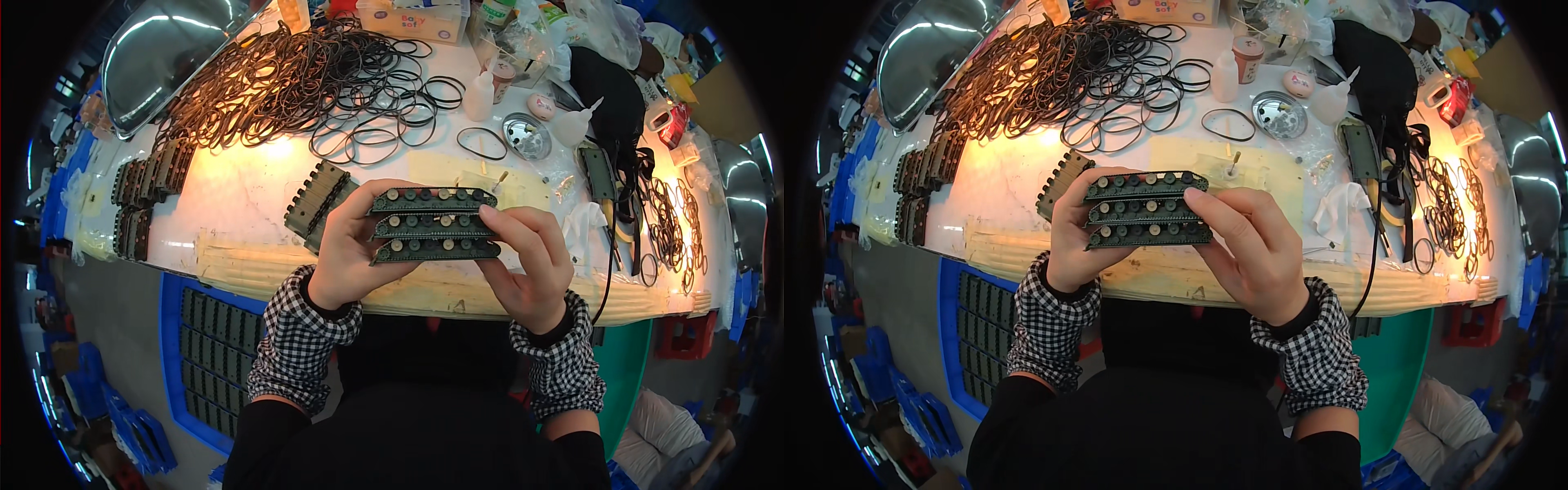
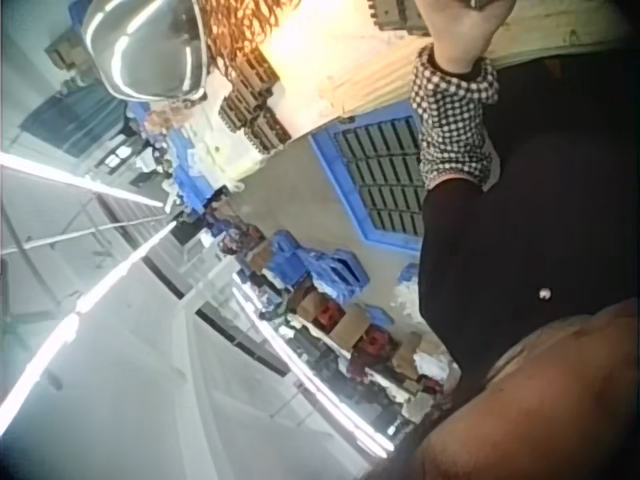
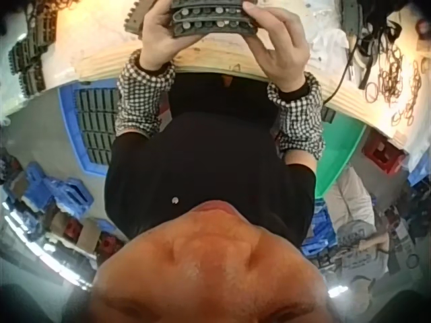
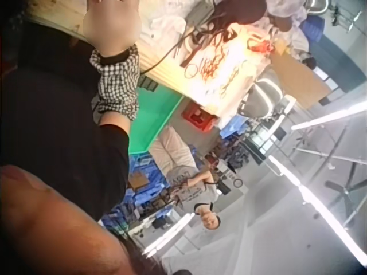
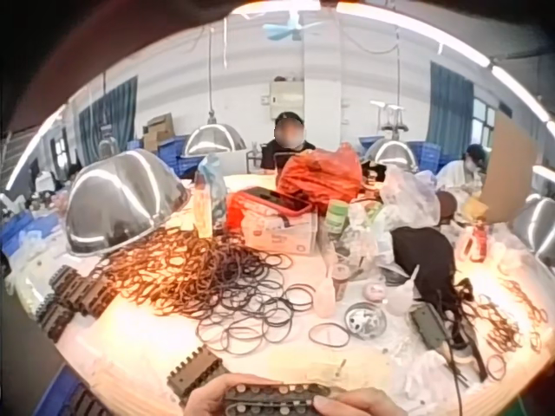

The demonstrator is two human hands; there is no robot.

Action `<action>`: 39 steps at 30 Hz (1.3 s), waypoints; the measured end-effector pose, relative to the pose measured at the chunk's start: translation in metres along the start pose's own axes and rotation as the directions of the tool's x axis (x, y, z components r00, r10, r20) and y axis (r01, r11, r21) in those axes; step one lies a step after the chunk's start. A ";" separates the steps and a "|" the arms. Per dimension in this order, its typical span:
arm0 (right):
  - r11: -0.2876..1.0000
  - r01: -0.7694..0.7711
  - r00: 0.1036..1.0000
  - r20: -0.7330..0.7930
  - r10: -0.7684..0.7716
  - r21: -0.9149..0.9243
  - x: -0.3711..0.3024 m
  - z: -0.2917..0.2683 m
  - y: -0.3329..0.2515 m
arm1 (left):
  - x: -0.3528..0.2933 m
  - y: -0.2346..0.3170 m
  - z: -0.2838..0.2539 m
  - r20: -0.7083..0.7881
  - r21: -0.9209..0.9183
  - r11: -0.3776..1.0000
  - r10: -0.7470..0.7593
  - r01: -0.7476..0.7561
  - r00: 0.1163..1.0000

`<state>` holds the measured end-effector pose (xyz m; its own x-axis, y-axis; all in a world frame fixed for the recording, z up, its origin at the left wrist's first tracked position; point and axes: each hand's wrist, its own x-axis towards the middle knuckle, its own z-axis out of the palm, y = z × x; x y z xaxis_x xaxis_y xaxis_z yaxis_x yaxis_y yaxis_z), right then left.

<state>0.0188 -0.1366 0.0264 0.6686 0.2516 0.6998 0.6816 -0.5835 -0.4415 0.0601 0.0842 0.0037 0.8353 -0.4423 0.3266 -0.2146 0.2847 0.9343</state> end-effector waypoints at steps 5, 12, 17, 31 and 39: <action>0.995 -0.066 0.996 -0.052 0.070 0.075 -0.005 0.006 -0.001 | -0.001 -0.001 -0.004 0.049 0.027 0.999 0.018 -0.019 0.999; 0.979 -0.119 0.989 -0.069 0.132 0.167 -0.007 0.009 0.000 | -0.002 -0.004 0.000 0.000 -0.006 1.000 0.021 -0.021 1.000; 0.995 0.071 0.993 -0.098 -0.065 0.063 -0.010 0.014 0.006 | -0.003 -0.003 -0.002 -0.032 -0.031 0.996 -0.089 0.088 0.996; 0.999 0.035 0.997 0.069 -0.034 -0.016 -0.006 0.000 -0.004 | -0.002 -0.006 -0.002 -0.039 -0.047 0.995 -0.091 0.089 0.995; 0.996 0.070 0.995 0.077 -0.066 -0.053 -0.005 -0.001 -0.001 | -0.002 -0.007 0.000 -0.036 -0.022 0.999 -0.026 0.025 0.999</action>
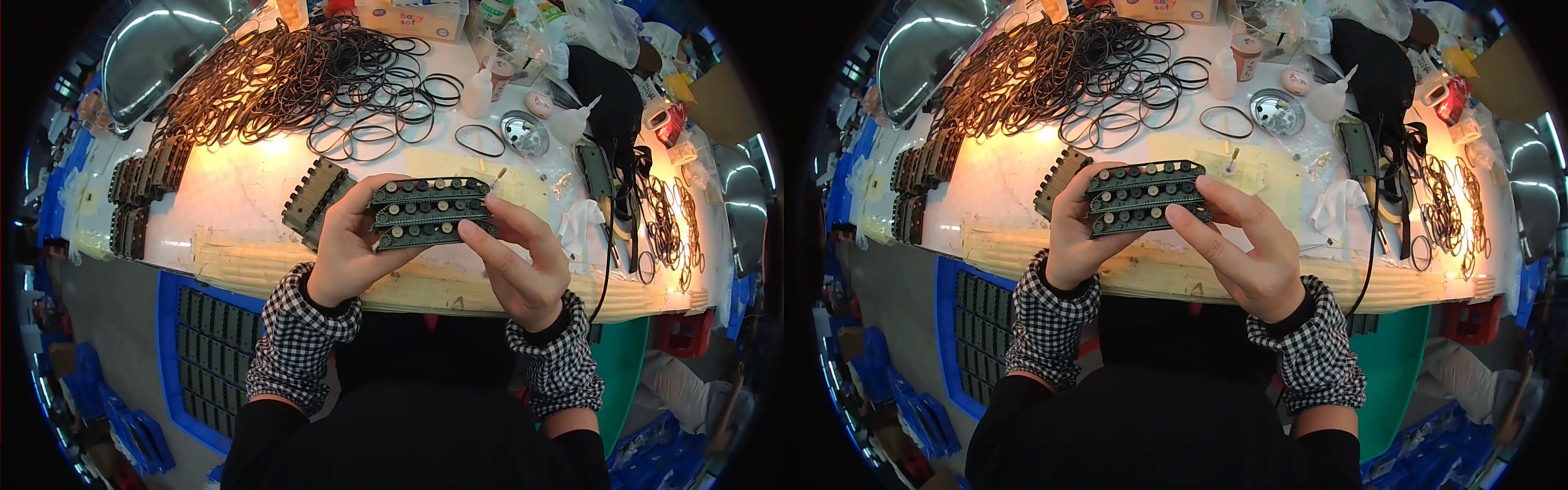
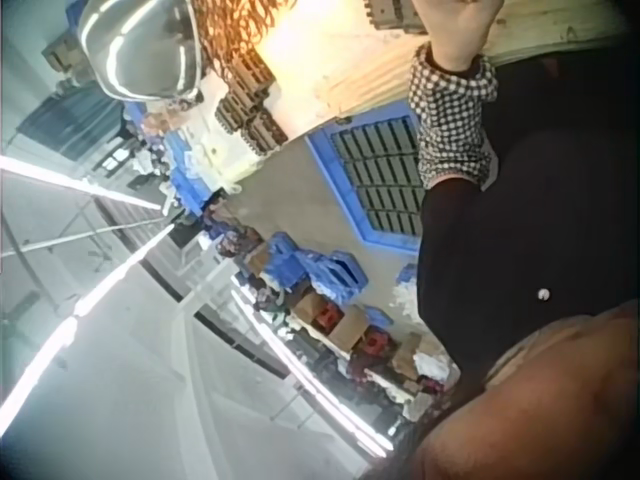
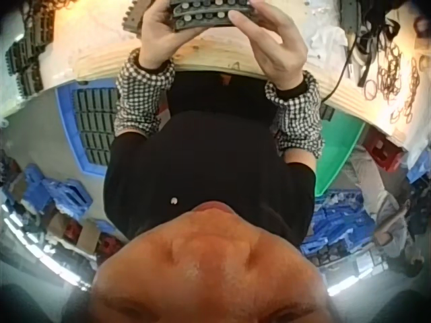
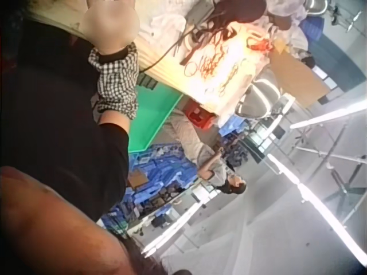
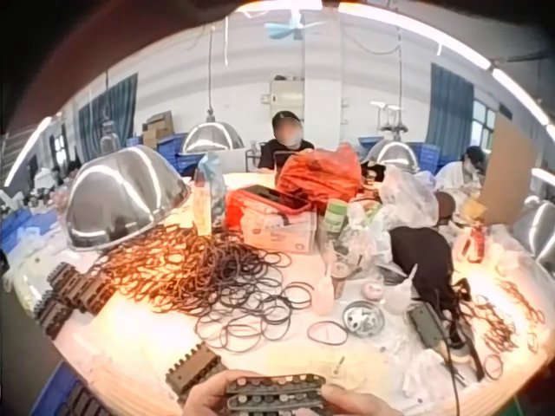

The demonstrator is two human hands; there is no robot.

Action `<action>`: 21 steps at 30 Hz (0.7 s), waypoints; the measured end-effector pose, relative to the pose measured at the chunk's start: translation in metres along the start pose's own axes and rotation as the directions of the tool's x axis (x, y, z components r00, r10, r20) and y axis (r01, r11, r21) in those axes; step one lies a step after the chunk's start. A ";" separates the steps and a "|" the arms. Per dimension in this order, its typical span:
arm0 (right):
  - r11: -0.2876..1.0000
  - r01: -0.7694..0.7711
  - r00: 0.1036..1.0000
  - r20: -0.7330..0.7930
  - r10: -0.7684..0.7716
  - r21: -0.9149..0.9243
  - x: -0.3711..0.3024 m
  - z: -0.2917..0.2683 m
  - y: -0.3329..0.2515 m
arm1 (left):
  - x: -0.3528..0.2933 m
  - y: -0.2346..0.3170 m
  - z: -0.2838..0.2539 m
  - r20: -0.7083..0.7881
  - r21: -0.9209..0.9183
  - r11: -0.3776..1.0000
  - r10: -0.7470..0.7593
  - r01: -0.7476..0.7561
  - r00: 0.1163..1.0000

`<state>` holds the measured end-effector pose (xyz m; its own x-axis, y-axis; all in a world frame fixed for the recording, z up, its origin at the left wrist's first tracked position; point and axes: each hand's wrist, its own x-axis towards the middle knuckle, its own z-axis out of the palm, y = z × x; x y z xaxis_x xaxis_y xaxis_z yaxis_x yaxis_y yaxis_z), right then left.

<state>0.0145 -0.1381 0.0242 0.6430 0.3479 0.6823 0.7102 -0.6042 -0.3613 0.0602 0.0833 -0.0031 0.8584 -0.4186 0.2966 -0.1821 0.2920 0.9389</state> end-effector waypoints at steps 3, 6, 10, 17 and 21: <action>1.000 0.005 1.000 0.022 -0.005 -0.010 0.001 -0.001 -0.002 | -0.003 0.000 -0.001 -0.020 -0.023 1.000 -0.003 0.003 1.000; 1.000 -0.006 0.999 0.049 0.007 -0.013 0.003 -0.005 -0.005 | -0.002 -0.001 -0.001 -0.019 -0.035 0.999 0.001 -0.001 1.000; 0.999 0.042 0.999 0.029 -0.041 -0.015 0.001 -0.005 0.002 | -0.001 -0.001 -0.001 0.009 -0.001 0.999 0.050 -0.050 0.999; 0.937 -0.350 0.908 -0.250 0.336 -0.013 0.006 -0.016 0.018 | 0.001 0.001 -0.007 -0.049 0.188 0.961 0.216 -0.204 0.975; 0.918 -0.323 0.945 -0.139 0.298 -0.229 0.012 -0.020 0.043 | 0.003 0.000 -0.005 -0.014 0.196 0.958 0.215 -0.208 0.977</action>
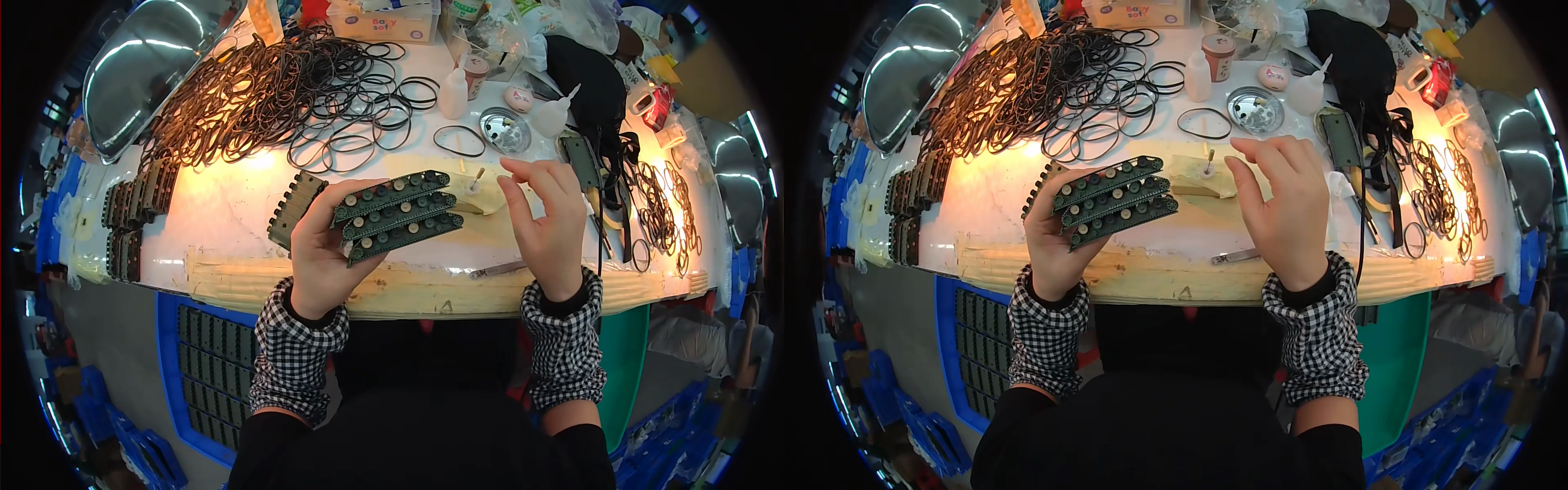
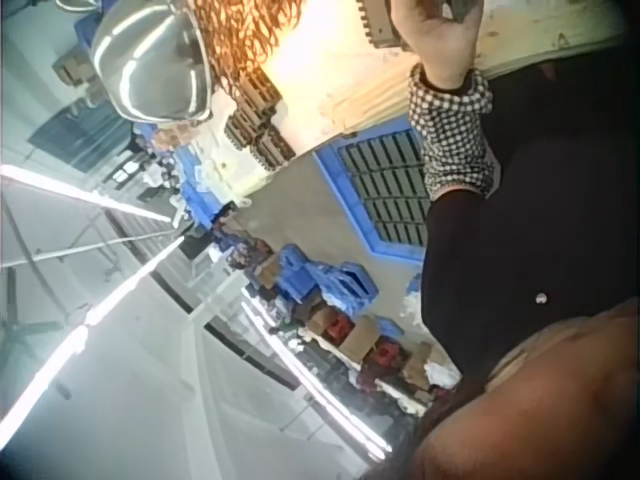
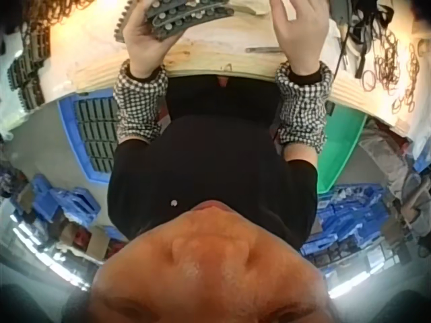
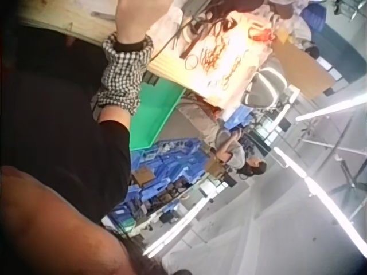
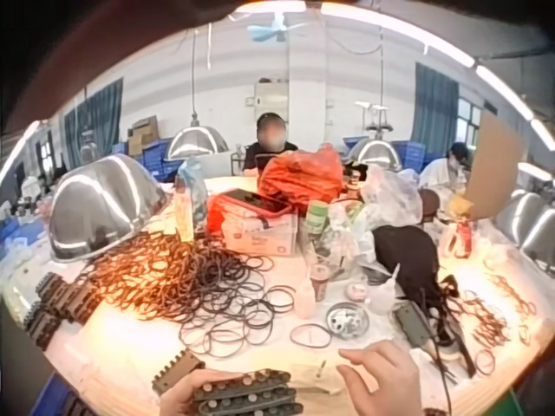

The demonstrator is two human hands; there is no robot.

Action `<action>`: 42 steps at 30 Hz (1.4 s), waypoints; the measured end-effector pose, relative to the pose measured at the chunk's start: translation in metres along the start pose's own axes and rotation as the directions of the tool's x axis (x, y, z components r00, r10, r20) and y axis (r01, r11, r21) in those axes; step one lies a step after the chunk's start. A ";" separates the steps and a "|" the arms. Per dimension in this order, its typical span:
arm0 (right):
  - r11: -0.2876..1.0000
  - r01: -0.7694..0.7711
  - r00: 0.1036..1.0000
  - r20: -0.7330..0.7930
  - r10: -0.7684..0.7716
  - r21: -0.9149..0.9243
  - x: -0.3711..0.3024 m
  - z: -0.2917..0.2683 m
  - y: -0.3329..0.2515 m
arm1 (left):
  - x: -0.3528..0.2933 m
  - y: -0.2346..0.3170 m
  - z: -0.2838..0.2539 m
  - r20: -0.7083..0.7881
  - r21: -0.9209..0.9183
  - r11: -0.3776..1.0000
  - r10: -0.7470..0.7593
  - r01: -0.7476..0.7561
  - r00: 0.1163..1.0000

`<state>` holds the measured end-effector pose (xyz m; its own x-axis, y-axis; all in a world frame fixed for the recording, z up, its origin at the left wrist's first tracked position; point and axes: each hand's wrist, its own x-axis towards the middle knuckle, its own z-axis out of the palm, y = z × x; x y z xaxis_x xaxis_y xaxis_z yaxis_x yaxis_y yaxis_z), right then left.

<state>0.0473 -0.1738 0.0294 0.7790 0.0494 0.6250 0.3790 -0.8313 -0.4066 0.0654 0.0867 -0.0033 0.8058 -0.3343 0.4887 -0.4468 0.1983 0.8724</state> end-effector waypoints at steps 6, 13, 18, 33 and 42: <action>0.998 -0.008 0.998 0.069 0.004 0.059 0.011 0.019 0.000 | -0.003 -0.003 -0.001 -0.059 0.017 1.000 -0.020 0.021 0.998; 0.994 -0.004 1.000 0.020 0.002 0.111 0.011 0.004 -0.006 | -0.005 -0.002 -0.002 -0.053 0.037 0.999 -0.014 0.016 0.998; 0.670 -0.175 0.943 -0.072 0.324 0.721 0.002 0.003 -0.036 | -0.006 -0.003 0.000 -0.027 0.014 0.999 -0.034 0.035 0.999; 0.407 -0.312 0.913 0.152 0.379 0.859 -0.003 0.020 -0.042 | -0.003 0.000 0.002 0.019 0.119 0.993 0.002 -0.004 1.000; 0.726 -0.235 0.935 -0.053 0.350 0.646 -0.003 0.022 -0.023 | -0.001 0.000 0.003 0.014 0.108 0.994 0.013 -0.014 1.000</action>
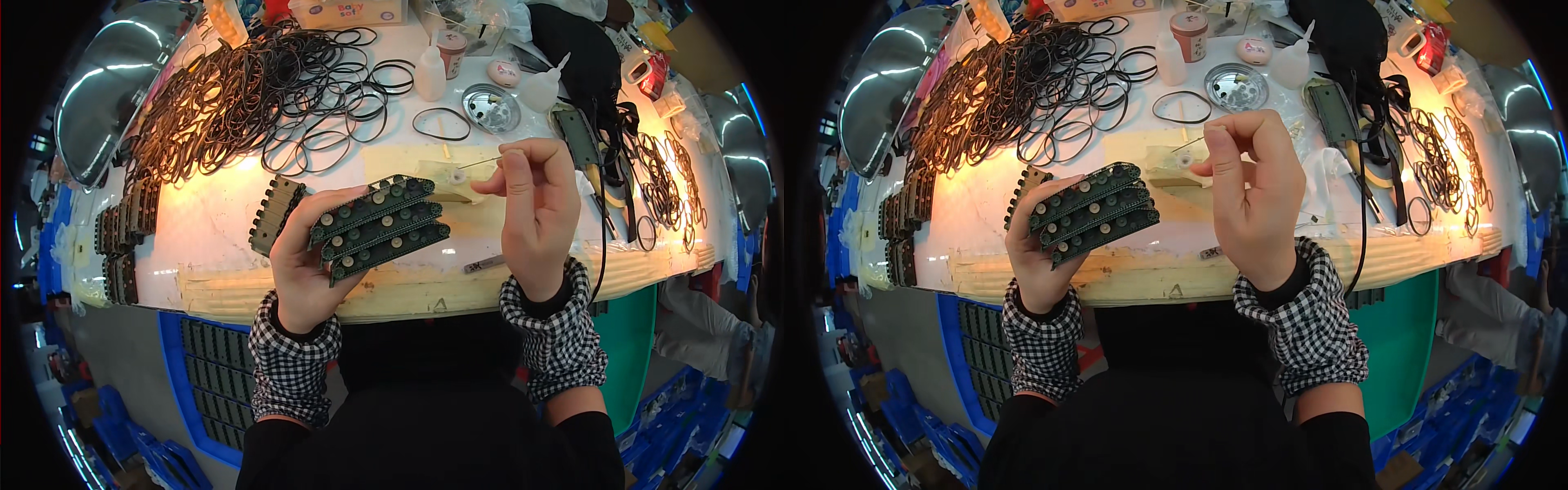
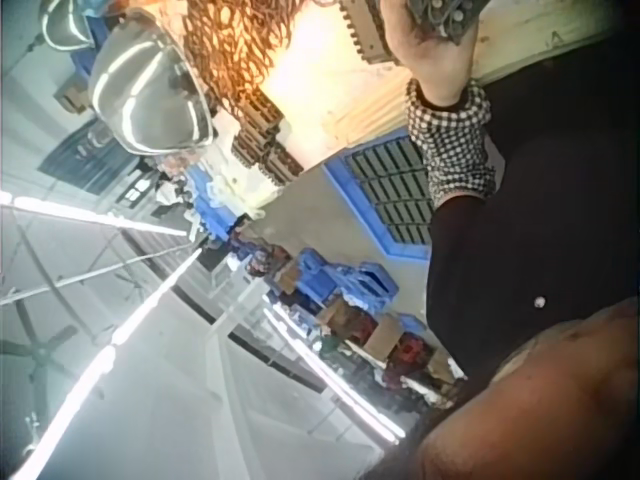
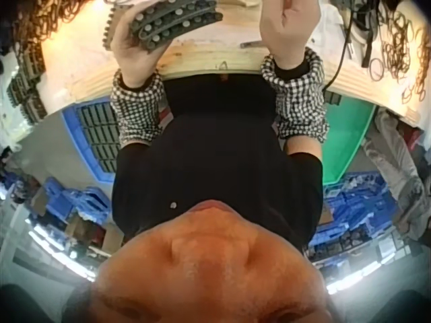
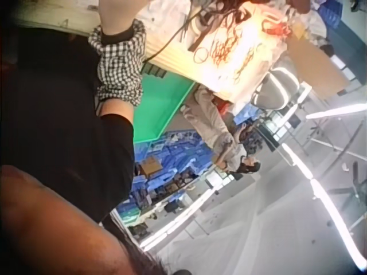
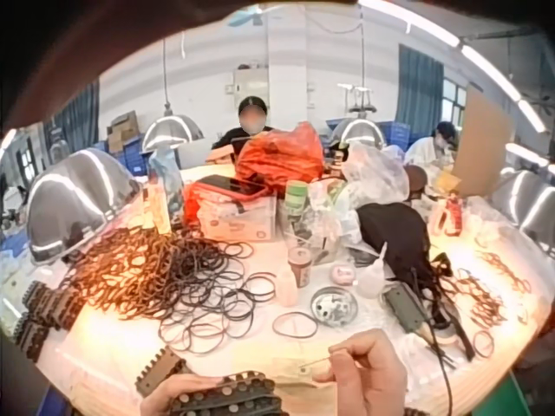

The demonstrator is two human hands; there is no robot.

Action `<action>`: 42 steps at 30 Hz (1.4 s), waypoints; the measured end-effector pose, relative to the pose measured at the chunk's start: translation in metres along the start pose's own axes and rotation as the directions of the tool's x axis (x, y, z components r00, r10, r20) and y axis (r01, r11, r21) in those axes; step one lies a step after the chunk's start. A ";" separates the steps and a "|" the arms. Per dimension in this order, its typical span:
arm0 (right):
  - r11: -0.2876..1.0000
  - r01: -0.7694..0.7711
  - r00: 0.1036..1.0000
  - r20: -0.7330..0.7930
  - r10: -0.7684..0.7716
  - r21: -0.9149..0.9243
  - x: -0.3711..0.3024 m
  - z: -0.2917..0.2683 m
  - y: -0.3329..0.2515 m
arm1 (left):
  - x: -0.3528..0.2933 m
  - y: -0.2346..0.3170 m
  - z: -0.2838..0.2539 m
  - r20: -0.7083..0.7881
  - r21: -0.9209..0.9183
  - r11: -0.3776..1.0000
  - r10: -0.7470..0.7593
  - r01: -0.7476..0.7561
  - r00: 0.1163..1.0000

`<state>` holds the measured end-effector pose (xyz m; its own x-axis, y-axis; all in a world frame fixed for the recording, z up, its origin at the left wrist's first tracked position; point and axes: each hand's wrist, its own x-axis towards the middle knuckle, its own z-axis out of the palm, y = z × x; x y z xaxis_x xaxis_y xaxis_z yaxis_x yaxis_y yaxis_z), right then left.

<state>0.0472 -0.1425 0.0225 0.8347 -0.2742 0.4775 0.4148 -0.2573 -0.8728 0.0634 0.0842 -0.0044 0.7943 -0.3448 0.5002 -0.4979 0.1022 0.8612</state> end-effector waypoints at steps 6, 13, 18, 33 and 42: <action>0.788 0.304 0.952 0.195 -0.235 -0.536 0.004 -0.011 0.010 | 0.000 0.001 0.000 -0.006 0.009 1.000 -0.007 0.007 1.000; 0.988 0.078 0.986 0.135 -0.096 0.134 -0.005 -0.002 -0.008 | 0.000 0.002 0.002 -0.012 -0.034 0.999 -0.039 0.038 0.999; 0.948 -0.068 0.967 0.255 -0.014 0.310 -0.005 0.000 -0.011 | 0.000 0.004 0.002 -0.018 -0.036 0.997 -0.064 0.064 0.998; 0.994 0.057 0.994 0.086 -0.065 0.091 0.002 -0.004 0.000 | 0.000 0.002 0.001 -0.010 -0.052 0.998 -0.046 0.046 0.999; 0.788 0.402 0.914 0.148 -0.378 -0.467 0.005 -0.014 -0.003 | 0.001 0.001 0.001 -0.018 -0.031 0.999 -0.027 0.026 0.999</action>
<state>0.0451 -0.1561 0.0292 0.6598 -0.0158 0.7512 0.4928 -0.7457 -0.4485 0.0629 0.0829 -0.0032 0.8132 -0.3310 0.4787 -0.4660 0.1222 0.8763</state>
